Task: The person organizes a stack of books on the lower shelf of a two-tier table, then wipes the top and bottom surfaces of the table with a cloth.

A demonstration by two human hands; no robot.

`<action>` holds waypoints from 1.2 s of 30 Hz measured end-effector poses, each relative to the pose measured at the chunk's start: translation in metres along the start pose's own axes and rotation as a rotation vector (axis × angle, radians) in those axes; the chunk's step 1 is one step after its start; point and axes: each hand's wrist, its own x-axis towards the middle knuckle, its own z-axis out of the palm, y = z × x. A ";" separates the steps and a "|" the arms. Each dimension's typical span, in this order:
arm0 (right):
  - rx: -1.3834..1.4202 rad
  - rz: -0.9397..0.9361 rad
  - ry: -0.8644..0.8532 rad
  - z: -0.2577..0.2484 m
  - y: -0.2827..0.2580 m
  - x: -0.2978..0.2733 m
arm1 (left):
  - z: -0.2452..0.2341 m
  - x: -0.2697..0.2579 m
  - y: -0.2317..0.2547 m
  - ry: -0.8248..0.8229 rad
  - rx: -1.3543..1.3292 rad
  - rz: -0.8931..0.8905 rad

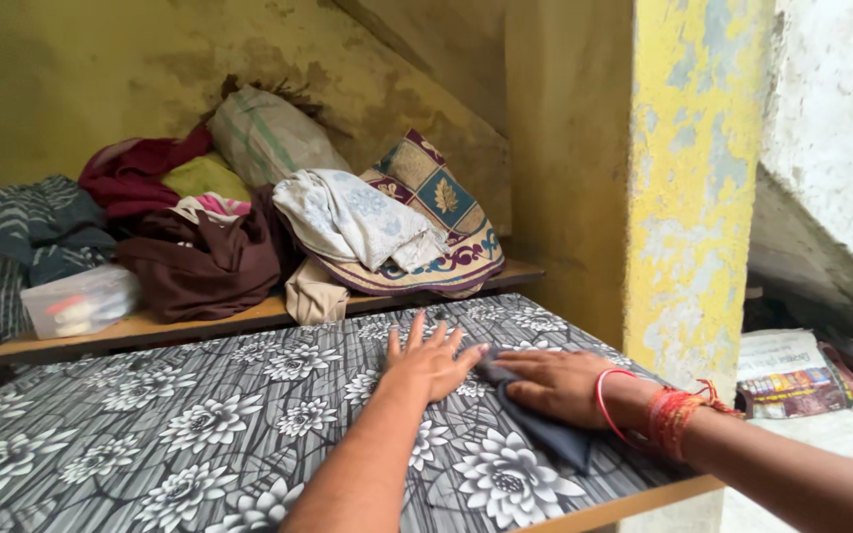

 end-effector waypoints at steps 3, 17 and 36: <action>0.001 0.227 0.075 -0.006 0.029 -0.009 | 0.005 -0.020 -0.005 -0.008 -0.028 0.022; 0.066 0.239 0.165 0.004 -0.028 -0.071 | -0.011 -0.117 0.050 -0.050 -0.102 0.147; 0.075 -0.130 0.056 0.027 -0.186 0.043 | -0.037 -0.181 -0.093 -0.029 -0.014 -0.234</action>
